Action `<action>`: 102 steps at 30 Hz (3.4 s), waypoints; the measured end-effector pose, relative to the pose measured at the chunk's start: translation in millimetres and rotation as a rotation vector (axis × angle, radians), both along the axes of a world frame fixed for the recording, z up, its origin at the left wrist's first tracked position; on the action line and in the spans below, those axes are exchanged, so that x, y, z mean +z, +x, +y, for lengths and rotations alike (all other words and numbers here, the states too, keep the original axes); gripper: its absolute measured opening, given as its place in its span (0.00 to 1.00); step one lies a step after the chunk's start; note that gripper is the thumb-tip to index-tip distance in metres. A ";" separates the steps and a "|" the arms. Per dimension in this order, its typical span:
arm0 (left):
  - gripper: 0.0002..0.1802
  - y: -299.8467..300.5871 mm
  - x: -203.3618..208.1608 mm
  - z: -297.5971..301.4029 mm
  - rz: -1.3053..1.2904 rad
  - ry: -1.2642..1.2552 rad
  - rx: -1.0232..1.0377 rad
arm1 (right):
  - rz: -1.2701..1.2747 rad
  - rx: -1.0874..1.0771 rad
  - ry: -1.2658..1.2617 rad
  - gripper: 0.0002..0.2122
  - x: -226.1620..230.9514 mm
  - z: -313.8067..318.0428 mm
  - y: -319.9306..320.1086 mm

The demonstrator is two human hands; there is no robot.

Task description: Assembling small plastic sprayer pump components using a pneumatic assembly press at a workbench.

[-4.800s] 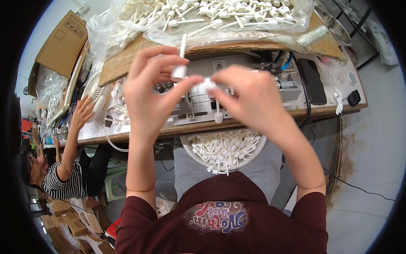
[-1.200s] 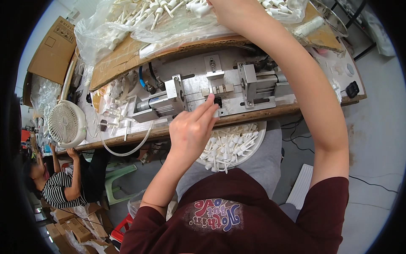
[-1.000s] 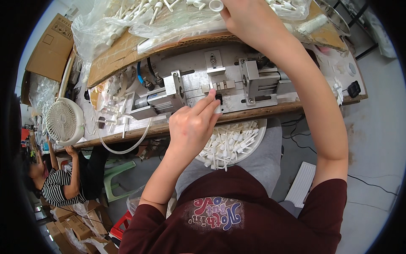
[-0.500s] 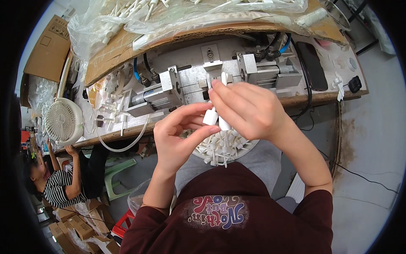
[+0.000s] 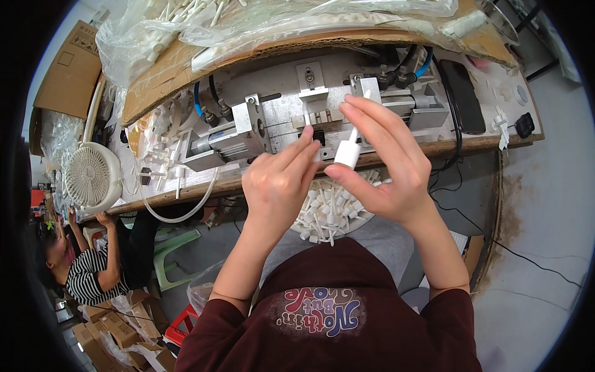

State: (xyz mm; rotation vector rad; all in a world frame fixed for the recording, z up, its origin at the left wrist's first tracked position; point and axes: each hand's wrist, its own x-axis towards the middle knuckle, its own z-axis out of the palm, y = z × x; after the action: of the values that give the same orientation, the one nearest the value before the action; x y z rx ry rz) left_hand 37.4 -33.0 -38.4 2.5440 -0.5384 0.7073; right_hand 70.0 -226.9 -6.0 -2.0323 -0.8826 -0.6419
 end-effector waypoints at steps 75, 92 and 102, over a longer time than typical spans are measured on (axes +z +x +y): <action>0.32 -82.3 -233.9 86.0 0.674 -0.541 0.556 | -0.144 0.328 -0.634 0.02 -226.6 41.8 -45.7; 0.37 -98.0 -219.6 88.1 0.824 -0.555 0.598 | 0.354 0.104 -0.803 0.20 -194.6 58.3 -41.0; 0.43 -131.1 -191.8 77.6 0.599 -0.543 0.503 | 0.077 0.041 -0.356 0.19 -180.7 6.0 -89.5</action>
State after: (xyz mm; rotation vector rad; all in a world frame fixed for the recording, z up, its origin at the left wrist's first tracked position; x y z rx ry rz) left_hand -93.7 44.7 -230.2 2.1973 0.4500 0.1658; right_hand -19.5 -220.9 -186.7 -2.3286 -1.0479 -0.4005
